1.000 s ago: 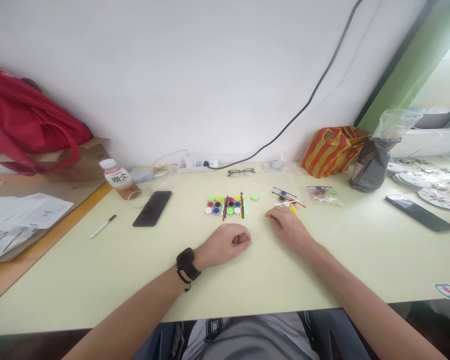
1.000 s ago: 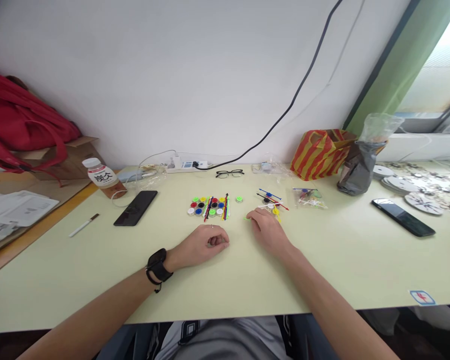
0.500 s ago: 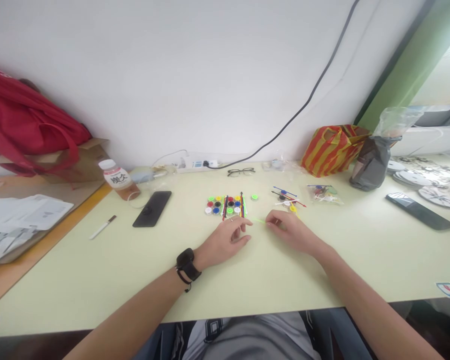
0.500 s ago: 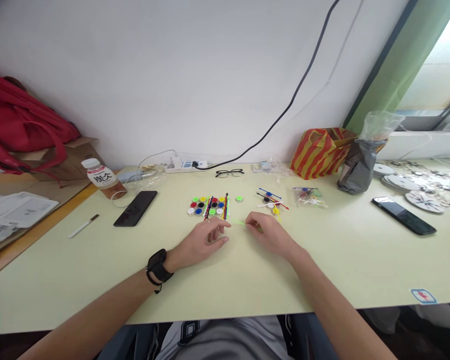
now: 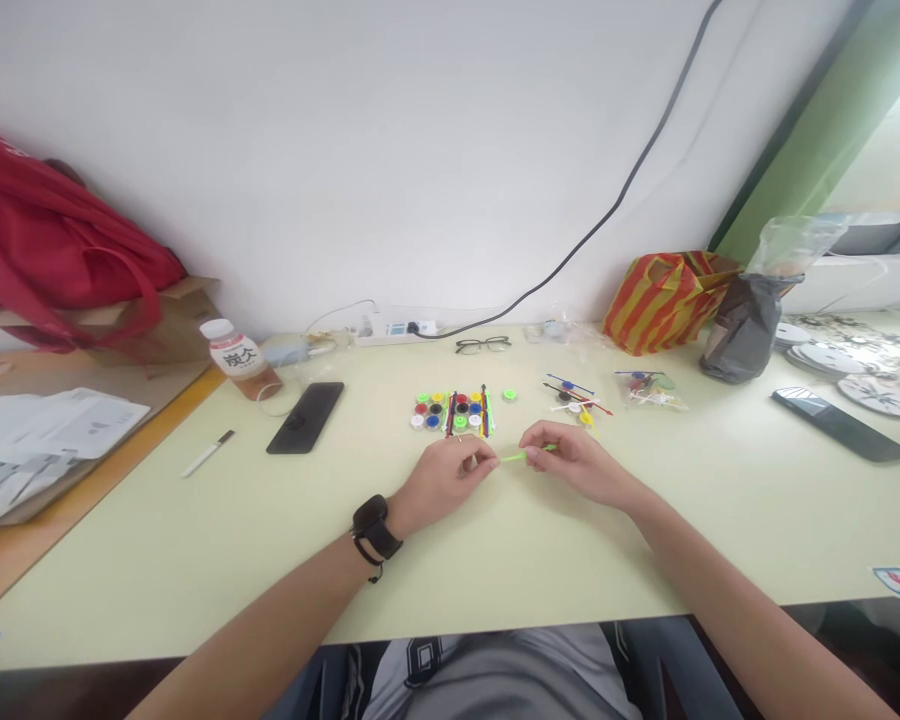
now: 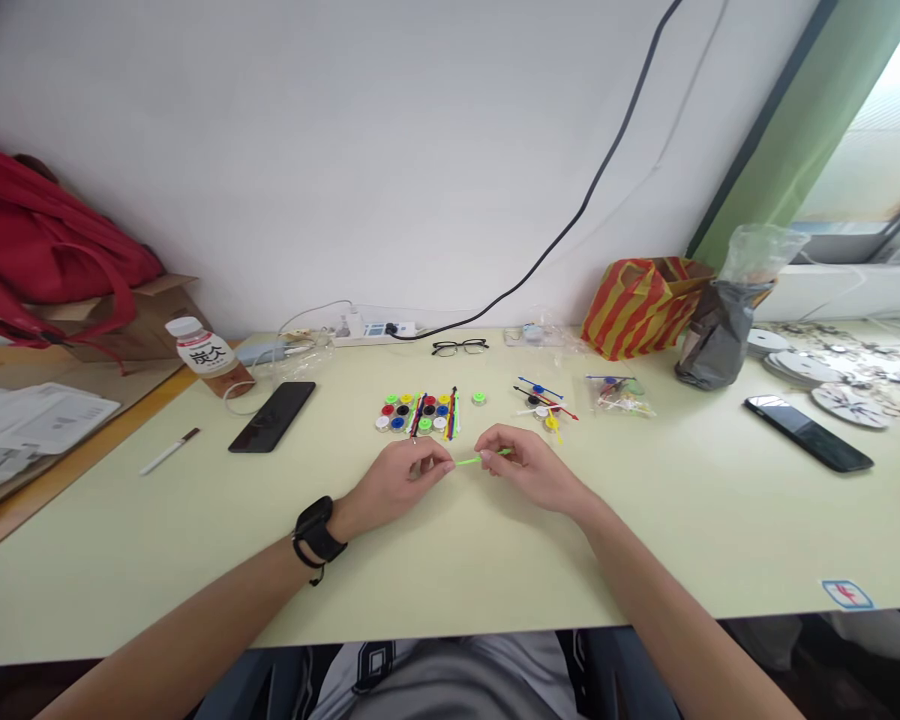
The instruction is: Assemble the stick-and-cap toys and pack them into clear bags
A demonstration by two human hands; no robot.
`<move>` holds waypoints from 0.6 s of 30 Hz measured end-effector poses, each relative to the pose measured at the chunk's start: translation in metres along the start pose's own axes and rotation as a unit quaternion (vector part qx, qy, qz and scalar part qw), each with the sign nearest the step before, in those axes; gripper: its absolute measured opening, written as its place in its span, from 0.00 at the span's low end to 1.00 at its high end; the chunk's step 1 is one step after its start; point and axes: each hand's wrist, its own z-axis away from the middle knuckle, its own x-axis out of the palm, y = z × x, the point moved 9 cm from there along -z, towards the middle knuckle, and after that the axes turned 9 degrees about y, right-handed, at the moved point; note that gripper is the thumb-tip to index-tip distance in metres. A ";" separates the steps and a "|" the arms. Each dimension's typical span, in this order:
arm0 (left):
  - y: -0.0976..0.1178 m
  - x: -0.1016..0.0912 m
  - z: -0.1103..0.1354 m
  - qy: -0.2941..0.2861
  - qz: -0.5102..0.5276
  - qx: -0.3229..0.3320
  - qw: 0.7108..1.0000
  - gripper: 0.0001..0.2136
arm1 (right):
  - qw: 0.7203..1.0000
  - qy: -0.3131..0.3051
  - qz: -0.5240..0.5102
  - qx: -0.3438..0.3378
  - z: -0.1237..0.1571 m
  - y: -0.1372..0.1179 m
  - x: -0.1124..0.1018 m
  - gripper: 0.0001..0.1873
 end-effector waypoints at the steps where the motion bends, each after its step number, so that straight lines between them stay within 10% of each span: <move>1: -0.002 -0.001 0.000 0.007 -0.005 -0.008 1.000 0.09 | 1.000 0.009 -0.010 0.002 0.000 0.000 -0.002 0.09; 12: -0.012 -0.023 -0.002 0.144 0.033 -0.052 0.988 0.10 | 0.989 0.143 0.007 -0.043 -0.004 0.003 -0.032 0.11; 18: -0.009 -0.018 -0.002 0.101 0.029 -0.052 0.993 0.08 | 0.946 0.245 0.193 -0.088 -0.006 0.026 -0.052 0.15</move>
